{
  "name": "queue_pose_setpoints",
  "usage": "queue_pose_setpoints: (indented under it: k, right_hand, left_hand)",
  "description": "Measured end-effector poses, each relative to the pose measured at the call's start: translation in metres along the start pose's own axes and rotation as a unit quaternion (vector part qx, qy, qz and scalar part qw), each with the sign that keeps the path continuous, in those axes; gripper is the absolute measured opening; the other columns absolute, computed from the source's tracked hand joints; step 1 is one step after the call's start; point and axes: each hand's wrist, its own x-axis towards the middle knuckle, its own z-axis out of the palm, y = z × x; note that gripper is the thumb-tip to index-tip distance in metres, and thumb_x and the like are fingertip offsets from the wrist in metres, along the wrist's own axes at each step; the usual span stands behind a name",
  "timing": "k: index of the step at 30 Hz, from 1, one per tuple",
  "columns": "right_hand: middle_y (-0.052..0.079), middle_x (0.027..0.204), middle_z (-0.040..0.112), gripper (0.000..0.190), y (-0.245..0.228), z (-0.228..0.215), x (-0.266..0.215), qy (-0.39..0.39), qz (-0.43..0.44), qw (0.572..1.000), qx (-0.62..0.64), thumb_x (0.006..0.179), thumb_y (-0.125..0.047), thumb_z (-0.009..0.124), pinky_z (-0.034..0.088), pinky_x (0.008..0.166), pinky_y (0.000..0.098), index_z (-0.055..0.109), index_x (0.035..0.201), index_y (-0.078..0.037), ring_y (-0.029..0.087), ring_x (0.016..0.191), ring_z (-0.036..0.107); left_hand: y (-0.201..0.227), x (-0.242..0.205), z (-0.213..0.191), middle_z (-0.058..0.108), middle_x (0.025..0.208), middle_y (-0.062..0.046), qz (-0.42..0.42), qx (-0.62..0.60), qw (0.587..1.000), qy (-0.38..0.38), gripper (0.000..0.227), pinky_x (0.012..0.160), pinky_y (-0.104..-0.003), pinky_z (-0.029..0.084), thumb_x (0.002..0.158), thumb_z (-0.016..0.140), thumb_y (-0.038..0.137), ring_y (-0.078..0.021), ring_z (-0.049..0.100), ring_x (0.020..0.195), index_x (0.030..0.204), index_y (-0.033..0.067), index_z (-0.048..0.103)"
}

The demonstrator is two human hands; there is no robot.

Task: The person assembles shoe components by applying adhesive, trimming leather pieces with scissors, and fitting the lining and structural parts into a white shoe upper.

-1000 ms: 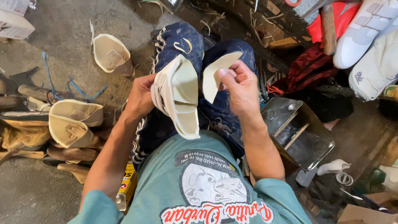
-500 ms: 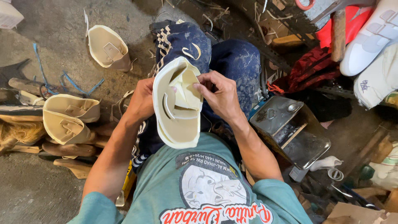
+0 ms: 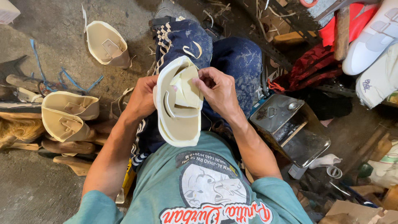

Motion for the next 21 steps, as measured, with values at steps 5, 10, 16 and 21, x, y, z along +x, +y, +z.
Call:
queue_pose_setpoints:
  k: [5,10,16,21]
  right_hand:
    - [0.008,0.07,0.066,0.007,-0.004,-0.008,0.009,-0.051,0.007,0.999,-0.003,0.086,-0.002,0.079,0.046,0.052,0.0272,0.072,0.089,-0.004,0.015,0.058,0.058]
    - [0.011,0.072,0.064,0.008,-0.012,-0.017,0.021,-0.112,-0.048,0.992,0.014,0.087,0.001,0.077,0.047,0.056,0.032,0.072,0.089,-0.005,0.019,0.06,0.059]
    - [0.008,0.076,0.066,0.006,-0.011,-0.019,0.027,-0.14,-0.063,0.988,0.033,0.088,-0.005,0.08,0.049,0.061,0.0307,0.076,0.091,-0.008,0.017,0.063,0.06]
    - [0.009,0.076,0.066,0.006,-0.015,-0.017,0.023,-0.119,-0.034,0.992,-0.002,0.089,-0.005,0.079,0.05,0.061,0.0314,0.074,0.092,-0.007,0.019,0.063,0.061]
  left_hand:
    - [-0.001,0.002,0.0,0.074,0.077,-0.001,0.0,-0.005,1.0,-0.001,0.015,0.074,-0.022,0.056,0.081,0.086,0.017,-0.0053,0.065,0.071,0.09,0.0102,0.076]
    - [-0.009,0.002,-0.004,0.074,0.078,-0.002,-0.002,-0.015,1.0,0.005,0.015,0.073,-0.022,0.056,0.081,0.086,0.017,-0.006,0.066,0.07,0.09,0.0095,0.076]
    - [-0.021,0.004,-0.01,0.075,0.079,-0.003,-0.003,-0.023,1.0,0.01,0.016,0.073,-0.022,0.056,0.08,0.086,0.018,-0.0067,0.067,0.07,0.09,0.0089,0.076]
    - [-0.028,0.005,-0.013,0.075,0.079,-0.004,-0.006,-0.027,1.0,0.012,0.017,0.073,-0.022,0.056,0.08,0.086,0.018,-0.0072,0.067,0.07,0.091,0.0083,0.077]
